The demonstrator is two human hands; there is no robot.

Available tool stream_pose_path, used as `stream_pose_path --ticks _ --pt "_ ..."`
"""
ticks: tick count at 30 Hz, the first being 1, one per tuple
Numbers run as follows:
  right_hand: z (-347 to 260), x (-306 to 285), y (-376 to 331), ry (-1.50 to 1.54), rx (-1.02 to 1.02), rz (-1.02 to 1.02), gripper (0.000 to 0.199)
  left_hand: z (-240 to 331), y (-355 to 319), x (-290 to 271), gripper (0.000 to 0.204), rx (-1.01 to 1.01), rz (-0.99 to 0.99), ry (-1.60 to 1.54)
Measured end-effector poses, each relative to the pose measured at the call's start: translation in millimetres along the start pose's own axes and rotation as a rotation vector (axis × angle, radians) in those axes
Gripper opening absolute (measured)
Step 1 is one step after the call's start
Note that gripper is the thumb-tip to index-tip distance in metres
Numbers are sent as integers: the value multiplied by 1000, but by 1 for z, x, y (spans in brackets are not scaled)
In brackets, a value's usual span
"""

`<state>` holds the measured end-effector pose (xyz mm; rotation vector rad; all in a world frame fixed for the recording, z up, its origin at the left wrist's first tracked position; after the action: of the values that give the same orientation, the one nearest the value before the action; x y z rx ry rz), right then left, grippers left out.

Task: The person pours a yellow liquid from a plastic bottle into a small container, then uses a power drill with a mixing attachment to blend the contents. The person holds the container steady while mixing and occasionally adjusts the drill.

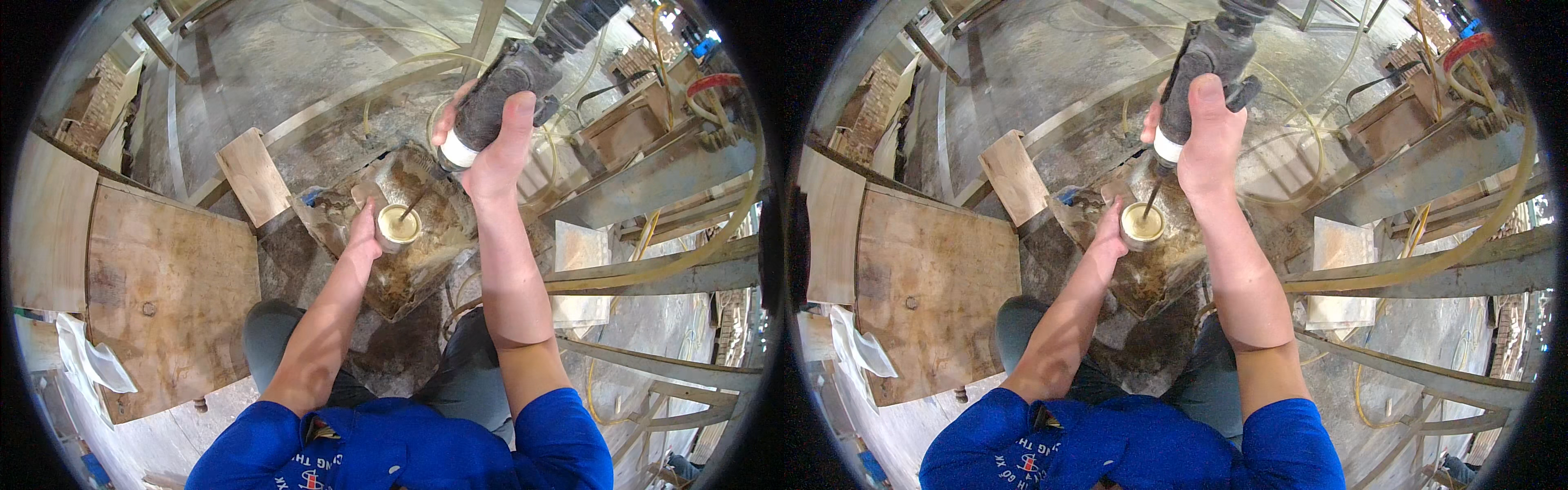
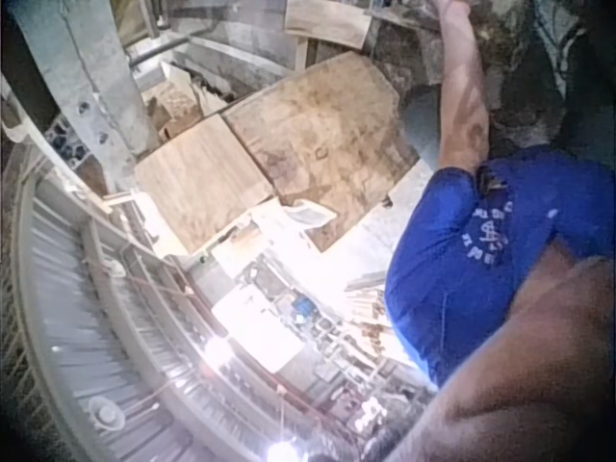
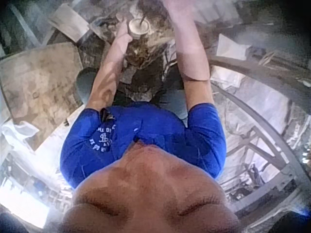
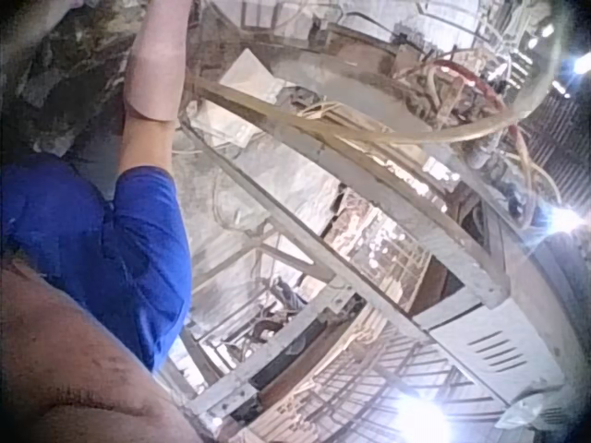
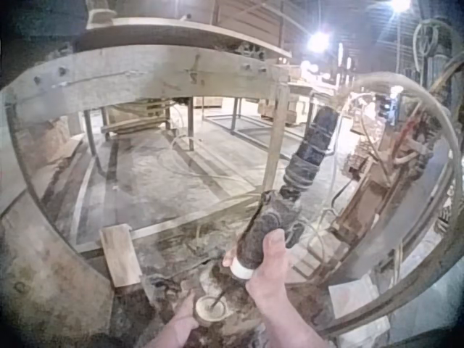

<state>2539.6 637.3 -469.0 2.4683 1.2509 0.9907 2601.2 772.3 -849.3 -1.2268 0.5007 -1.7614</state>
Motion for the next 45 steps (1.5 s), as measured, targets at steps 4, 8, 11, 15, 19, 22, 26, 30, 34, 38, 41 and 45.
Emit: stream_pose_path --ticks 4,8,11,15,19,22,26,30,34,38,41,45 --pt "3 0 0 -9 20 -46 72 -9 -3 6 45 -61 -14 -8" --pt "8 -1 0 57 63 -25 72 -4 -2 0 46 -16 12 -28" --pt "7 -2 1 90 66 -18 73 -3 0 4 45 -15 -28 -69" --pt "4 -2 0 55 74 -10 73 -7 -2 5 43 -71 -69 -90" --pt "3 0 0 66 60 -19 72 -9 -2 1 44 -65 0 -63" --pt "2 2 -1 93 57 -15 71 -14 -4 5 45 -102 -36 -52" --pt "1 2 -3 101 55 7 72 -13 -4 10 43 -87 -74 -79" --pt "5 3 -4 115 89 11 73 -9 -1 5 40 -42 -44 -66" --pt "1 5 -4 92 62 -15 73 -13 -5 9 40 -76 -74 -62" --pt "-3 3 -3 62 34 -36 72 -18 -16 17 41 -137 -82 -35" --pt "-4 4 -3 78 39 -48 70 -16 -21 21 42 -114 -49 -59" --pt "-10 13 -4 4 18 -38 68 -18 -21 16 43 -116 -34 46"
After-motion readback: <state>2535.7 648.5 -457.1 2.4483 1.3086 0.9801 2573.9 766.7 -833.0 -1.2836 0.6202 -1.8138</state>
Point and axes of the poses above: each hand's wrist, its own y-axis towards the middle knuckle, its own x-axis out of the palm, z = x × y, the point moved 10 cm from there along y, towards the middle knuckle, and after that the axes turned 7 degrees about y, right-handed, at the moved point
